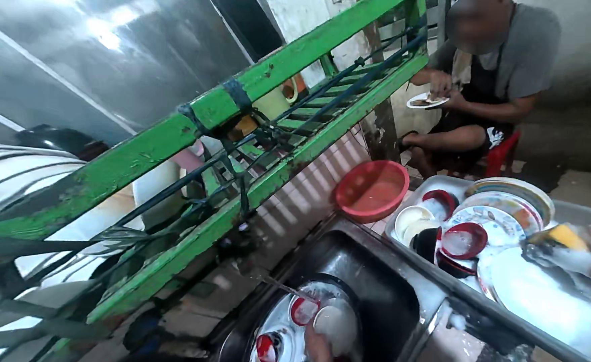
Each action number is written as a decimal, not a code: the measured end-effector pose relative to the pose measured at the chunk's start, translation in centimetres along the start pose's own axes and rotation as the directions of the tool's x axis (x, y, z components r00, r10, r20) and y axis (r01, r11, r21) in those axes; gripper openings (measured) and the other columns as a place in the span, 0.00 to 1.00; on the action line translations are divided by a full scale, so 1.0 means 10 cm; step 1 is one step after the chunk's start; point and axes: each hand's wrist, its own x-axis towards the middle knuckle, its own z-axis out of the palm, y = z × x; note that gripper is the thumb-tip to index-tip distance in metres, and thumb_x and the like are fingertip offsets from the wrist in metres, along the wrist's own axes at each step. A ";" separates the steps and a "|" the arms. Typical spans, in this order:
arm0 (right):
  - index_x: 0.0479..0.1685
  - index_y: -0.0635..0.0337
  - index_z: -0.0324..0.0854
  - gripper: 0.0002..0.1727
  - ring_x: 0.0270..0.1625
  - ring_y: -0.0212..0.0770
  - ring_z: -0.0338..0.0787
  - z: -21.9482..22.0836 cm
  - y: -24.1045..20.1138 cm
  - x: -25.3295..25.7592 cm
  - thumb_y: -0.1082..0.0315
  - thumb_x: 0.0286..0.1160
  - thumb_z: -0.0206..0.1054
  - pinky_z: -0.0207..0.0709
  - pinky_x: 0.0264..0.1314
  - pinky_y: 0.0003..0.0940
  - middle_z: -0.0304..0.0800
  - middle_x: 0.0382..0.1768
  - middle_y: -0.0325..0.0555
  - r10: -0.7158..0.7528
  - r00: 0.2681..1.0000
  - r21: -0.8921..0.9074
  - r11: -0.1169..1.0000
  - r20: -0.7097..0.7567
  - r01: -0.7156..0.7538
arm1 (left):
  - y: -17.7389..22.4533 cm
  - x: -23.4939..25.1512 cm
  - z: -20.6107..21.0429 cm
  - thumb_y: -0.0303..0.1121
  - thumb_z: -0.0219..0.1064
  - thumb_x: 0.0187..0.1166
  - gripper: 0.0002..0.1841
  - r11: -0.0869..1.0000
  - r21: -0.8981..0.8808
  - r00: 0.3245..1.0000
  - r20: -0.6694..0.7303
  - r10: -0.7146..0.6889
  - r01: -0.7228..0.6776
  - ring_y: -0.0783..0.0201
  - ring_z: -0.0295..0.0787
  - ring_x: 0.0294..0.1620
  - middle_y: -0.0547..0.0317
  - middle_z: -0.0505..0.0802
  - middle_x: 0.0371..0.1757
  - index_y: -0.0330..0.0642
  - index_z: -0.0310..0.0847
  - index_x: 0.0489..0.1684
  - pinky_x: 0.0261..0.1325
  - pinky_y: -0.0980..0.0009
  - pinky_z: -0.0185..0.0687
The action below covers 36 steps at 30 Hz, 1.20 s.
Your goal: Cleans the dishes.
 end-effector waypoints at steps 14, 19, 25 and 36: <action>0.63 0.62 0.83 0.22 0.62 0.70 0.87 0.16 0.26 0.20 0.61 0.73 0.76 0.77 0.62 0.72 0.88 0.57 0.66 0.025 0.998 0.001 1.000 -0.050 -0.025 | 1.03 -0.34 -0.26 0.22 0.48 0.87 0.23 0.813 -0.583 0.968 0.213 0.135 0.015 0.50 0.83 0.66 0.30 0.81 0.72 0.27 0.65 0.81 0.69 0.53 0.81; 0.62 0.64 0.84 0.22 0.61 0.68 0.87 0.18 0.28 0.20 0.62 0.73 0.76 0.78 0.60 0.70 0.89 0.57 0.66 0.007 0.998 0.029 1.000 -0.059 -0.005 | 1.98 -0.62 -0.27 0.27 0.51 0.90 0.22 0.714 -0.680 0.894 0.411 0.180 0.170 0.54 0.90 0.54 0.37 0.86 0.63 0.32 0.65 0.82 0.57 0.56 0.88; 0.63 0.59 0.85 0.23 0.65 0.66 0.86 0.17 0.28 0.20 0.55 0.76 0.74 0.77 0.64 0.68 0.88 0.60 0.62 0.022 0.998 0.022 1.000 -0.053 -0.021 | 2.81 -0.85 -0.24 0.27 0.52 0.91 0.19 0.754 -0.650 0.845 0.453 0.284 0.095 0.55 0.92 0.47 0.38 0.89 0.56 0.32 0.71 0.78 0.49 0.59 0.90; 0.63 0.55 0.86 0.23 0.62 0.63 0.88 0.28 0.39 0.30 0.54 0.71 0.77 0.79 0.62 0.67 0.90 0.57 0.58 -0.022 0.995 0.022 0.999 -0.102 0.024 | 3.43 -1.18 -0.07 0.40 0.48 0.93 0.23 0.530 -0.226 0.494 0.198 0.847 -0.817 0.47 0.70 0.84 0.47 0.75 0.85 0.45 0.76 0.79 0.83 0.44 0.64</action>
